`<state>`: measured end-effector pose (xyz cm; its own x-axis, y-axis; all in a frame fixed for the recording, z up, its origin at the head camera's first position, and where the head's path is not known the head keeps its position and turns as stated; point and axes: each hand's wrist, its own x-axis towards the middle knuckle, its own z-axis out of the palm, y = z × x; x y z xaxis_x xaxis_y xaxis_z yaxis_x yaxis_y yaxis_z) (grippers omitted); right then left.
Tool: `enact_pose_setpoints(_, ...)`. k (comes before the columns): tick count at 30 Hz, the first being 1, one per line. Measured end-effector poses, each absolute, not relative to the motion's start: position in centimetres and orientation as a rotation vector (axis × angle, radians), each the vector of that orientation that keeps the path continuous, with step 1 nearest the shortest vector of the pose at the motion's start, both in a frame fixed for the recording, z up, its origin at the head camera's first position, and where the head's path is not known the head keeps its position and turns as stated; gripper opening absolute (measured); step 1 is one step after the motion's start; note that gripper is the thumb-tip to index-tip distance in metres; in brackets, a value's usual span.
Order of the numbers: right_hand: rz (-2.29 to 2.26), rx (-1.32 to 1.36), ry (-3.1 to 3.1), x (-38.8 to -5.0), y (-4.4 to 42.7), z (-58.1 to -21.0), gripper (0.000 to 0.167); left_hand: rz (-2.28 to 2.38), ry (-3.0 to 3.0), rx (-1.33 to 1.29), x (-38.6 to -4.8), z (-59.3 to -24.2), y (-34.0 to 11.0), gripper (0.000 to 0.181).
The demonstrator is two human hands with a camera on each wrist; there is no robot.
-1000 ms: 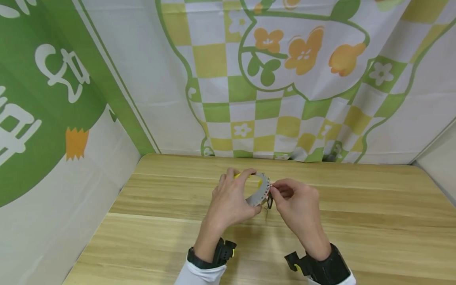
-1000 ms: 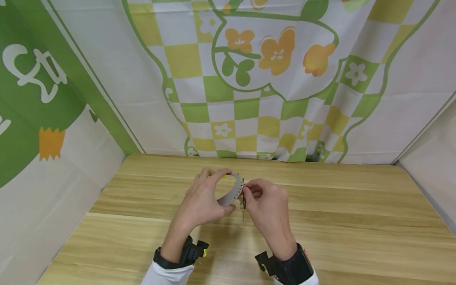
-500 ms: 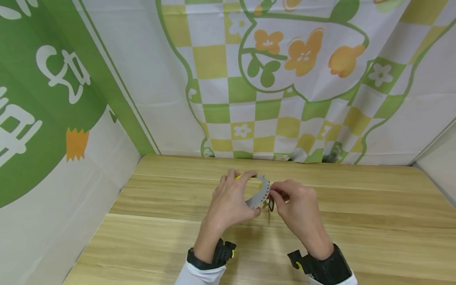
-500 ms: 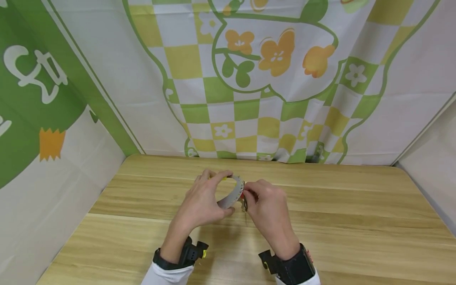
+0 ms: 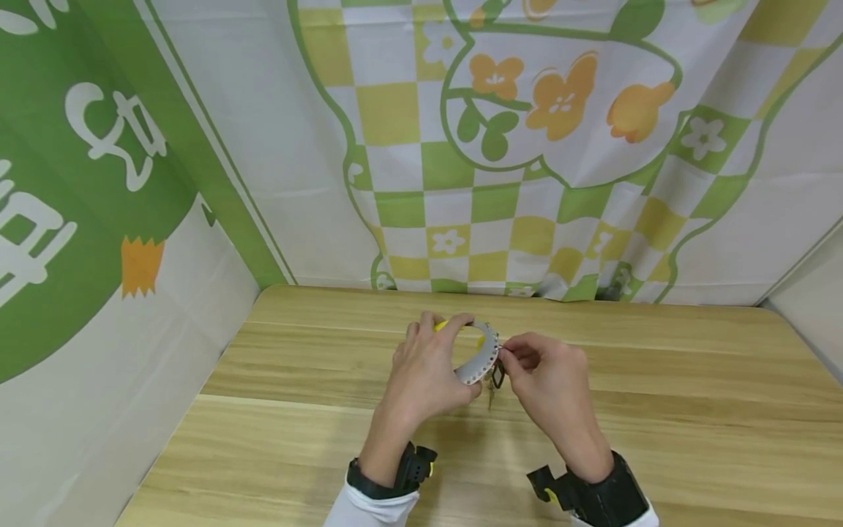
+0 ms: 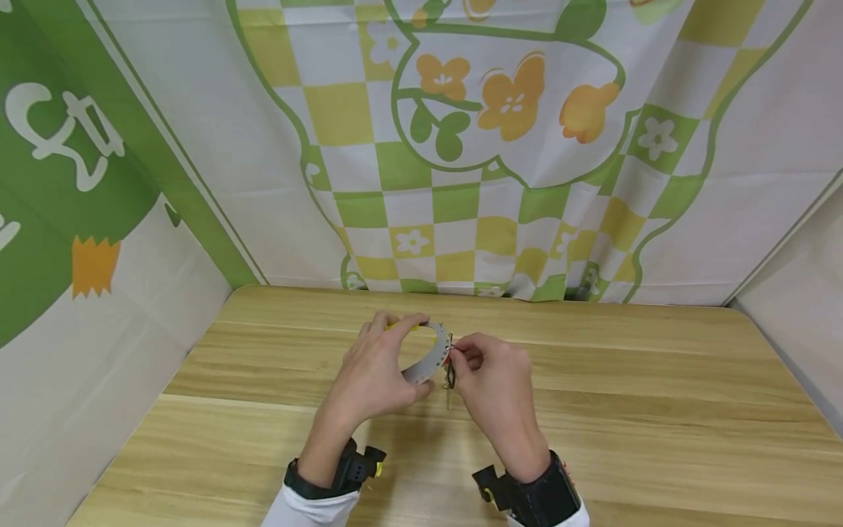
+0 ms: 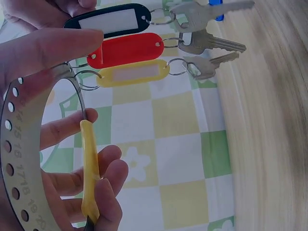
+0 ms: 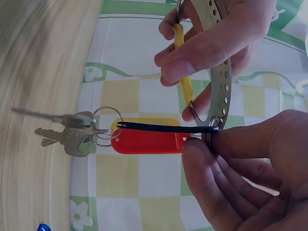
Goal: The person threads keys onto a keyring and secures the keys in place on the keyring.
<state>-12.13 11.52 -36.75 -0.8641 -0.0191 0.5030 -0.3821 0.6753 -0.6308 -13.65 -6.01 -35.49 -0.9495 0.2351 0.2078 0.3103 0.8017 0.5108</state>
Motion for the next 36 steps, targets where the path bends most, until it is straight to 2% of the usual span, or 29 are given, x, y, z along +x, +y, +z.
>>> enact_pose_setpoints(15, 0.898, 0.528, -2.363, -12.21, 11.89, -36.89, 0.017, -0.854, -2.873, -0.472, -13.55, -35.44, -6.19, 0.087)
enact_pose_setpoints(27, 1.067, 0.318, -2.457, -12.08, 11.76, -36.71, 0.005, -0.836, -2.851, -0.46, -13.57, -35.5, -5.95, 0.089)
enact_pose_setpoints(36, 0.996, 0.433, -2.403, -12.27, 11.9, -36.75, 0.013, -0.835, -2.867, -0.468, -13.58, -35.51, -6.01, 0.087)
